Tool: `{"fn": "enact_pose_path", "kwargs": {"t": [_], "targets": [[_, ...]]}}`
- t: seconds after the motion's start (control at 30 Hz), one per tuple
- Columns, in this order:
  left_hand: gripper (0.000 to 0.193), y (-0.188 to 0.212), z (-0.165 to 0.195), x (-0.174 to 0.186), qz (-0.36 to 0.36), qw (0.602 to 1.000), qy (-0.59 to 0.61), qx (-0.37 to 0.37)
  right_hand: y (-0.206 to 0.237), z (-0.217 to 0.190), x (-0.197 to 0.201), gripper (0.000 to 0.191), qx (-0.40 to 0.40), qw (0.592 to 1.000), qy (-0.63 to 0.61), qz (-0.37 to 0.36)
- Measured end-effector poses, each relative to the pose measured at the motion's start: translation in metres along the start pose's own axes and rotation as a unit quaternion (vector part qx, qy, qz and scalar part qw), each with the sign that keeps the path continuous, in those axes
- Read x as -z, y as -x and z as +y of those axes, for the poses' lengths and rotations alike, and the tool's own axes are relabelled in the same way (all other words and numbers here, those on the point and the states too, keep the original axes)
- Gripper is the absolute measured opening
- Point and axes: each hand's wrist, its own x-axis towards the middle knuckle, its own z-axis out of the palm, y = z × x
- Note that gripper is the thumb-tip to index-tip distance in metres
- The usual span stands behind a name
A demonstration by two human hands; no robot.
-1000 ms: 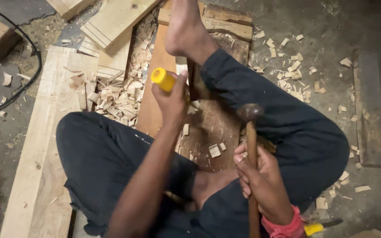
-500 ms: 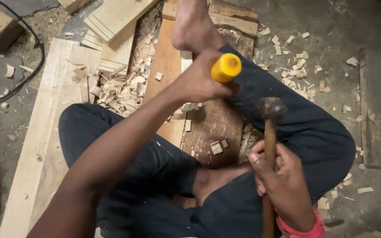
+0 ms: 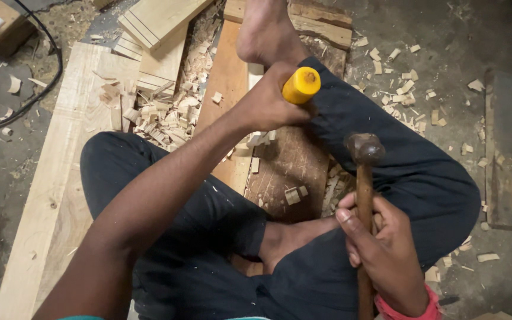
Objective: The person sits on the workshop floor holding a yellow-handled chisel against a wooden workpiece and strikes it with a mallet to carve and shape the wood, repositioning the chisel repeatedly. Near the end they brush shavings aside and continue cutting along the wood.
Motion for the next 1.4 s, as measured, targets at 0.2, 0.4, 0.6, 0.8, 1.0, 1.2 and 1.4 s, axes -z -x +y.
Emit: {"fn": "enact_pose_path", "kwargs": {"t": [0.2,0.4,0.6,0.8,1.0,1.2,1.4], "targets": [[0.02,0.003,0.0,0.0,0.006,1.0,-0.008,0.012,0.002,0.0,0.0,0.016,0.017,1.0,-0.002,-0.012],[0.023,0.004,-0.005,-0.001,0.027,0.999,-0.035,-0.004,-0.009,-0.007,-0.002,0.019,0.035,0.998,0.052,-0.006],[0.019,0.011,-0.005,-0.003,0.023,0.999,-0.024,0.009,-0.017,-0.044,0.011,0.052,0.288,0.927,0.231,0.071],[0.016,0.011,0.009,-0.001,0.003,1.0,-0.023,0.012,-0.058,-0.081,-0.025,0.066,0.416,0.799,0.41,0.142],[0.028,0.012,0.01,0.003,-0.004,0.998,0.047,-0.038,-0.067,-0.089,-0.032,0.081,0.427,0.81,0.402,-0.023],[0.014,0.014,-0.005,0.001,-0.012,1.0,0.003,0.006,-0.057,-0.091,-0.026,0.063,0.391,0.85,0.32,0.146],[0.027,0.018,-0.008,0.003,-0.017,0.998,0.038,-0.052,-0.073,-0.081,-0.035,0.088,0.438,0.792,0.424,-0.006]]}}
